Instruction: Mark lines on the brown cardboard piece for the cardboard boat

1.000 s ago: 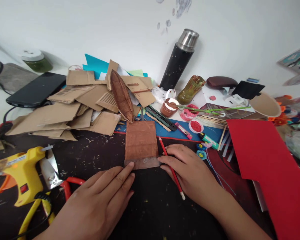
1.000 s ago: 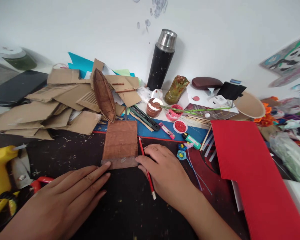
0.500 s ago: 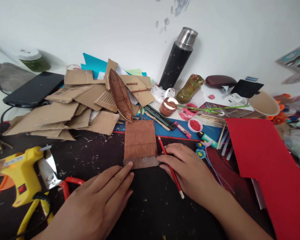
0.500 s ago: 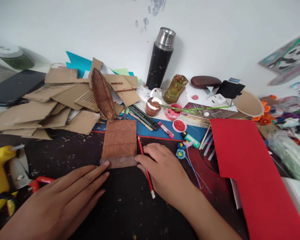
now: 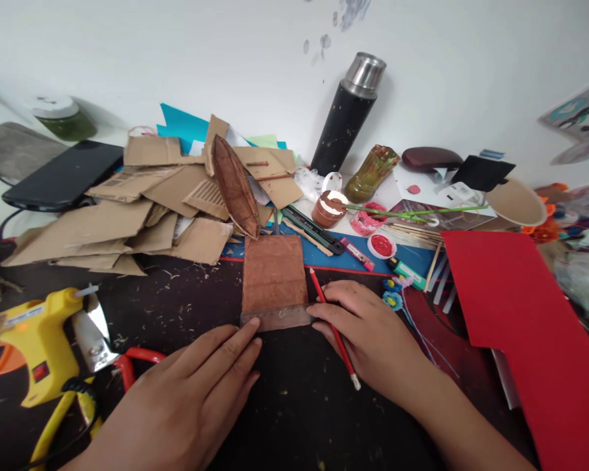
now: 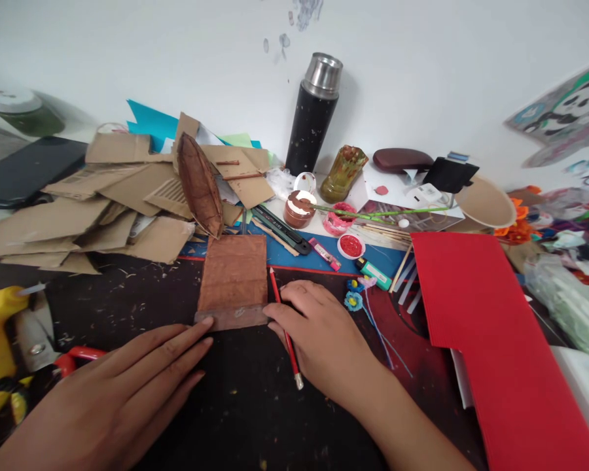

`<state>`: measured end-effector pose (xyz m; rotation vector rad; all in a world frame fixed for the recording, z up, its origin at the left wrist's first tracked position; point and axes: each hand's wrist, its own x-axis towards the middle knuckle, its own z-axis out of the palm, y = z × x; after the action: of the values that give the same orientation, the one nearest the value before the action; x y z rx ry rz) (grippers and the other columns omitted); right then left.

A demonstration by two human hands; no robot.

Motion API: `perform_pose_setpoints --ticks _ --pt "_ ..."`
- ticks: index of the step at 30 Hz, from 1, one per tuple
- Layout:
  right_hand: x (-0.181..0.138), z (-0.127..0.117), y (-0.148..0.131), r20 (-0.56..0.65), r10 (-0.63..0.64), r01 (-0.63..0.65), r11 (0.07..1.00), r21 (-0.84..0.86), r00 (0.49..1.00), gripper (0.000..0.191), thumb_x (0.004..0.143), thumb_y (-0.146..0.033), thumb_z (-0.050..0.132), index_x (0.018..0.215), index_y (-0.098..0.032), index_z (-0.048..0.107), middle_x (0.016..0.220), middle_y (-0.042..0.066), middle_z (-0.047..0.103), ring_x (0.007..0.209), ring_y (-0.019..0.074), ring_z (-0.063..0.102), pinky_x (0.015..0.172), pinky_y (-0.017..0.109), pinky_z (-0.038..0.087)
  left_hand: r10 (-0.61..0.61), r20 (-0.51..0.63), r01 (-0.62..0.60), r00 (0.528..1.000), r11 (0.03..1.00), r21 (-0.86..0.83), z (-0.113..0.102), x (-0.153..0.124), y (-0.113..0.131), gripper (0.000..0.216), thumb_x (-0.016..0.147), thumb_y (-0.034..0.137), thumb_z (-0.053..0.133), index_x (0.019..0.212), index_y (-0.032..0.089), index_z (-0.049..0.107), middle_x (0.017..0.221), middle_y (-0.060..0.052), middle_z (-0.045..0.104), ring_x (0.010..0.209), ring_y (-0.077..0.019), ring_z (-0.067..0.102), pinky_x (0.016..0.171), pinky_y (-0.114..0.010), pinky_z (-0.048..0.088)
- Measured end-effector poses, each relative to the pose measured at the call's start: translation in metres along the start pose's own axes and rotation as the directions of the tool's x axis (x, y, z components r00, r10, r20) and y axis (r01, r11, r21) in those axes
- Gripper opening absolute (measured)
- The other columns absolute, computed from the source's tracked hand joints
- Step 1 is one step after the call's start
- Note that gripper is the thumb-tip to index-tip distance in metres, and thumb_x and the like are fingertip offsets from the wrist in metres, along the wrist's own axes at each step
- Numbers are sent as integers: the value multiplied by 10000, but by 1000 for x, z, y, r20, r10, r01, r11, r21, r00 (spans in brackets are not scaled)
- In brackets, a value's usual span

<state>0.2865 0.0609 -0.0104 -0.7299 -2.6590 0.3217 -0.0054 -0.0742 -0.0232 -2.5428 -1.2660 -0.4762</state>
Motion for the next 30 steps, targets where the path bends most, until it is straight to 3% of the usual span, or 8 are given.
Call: perform_pose_setpoints --ticks 20,30 --pt "0 -1 -1 8 3 -3 1000 22 1000 197 1147 -153 655 1227 -127 833 1195 181 825 1128 346 793 964 540 720 -24 1 24 1000 998 -53 1 -1 -1 394 1155 138 483 1310 153 844 1459 -122 852 1277 -285 797 1079 -413 672" --pt "0 0 -2 27 31 -32 999 8 999 195 1126 -140 686 1247 -188 830 1193 145 815 1157 327 787 981 518 712 -19 -29 18 999 999 -41 2 2 -1 383 1165 131 484 1272 141 851 1408 -120 874 1226 -277 814 1058 -408 680"
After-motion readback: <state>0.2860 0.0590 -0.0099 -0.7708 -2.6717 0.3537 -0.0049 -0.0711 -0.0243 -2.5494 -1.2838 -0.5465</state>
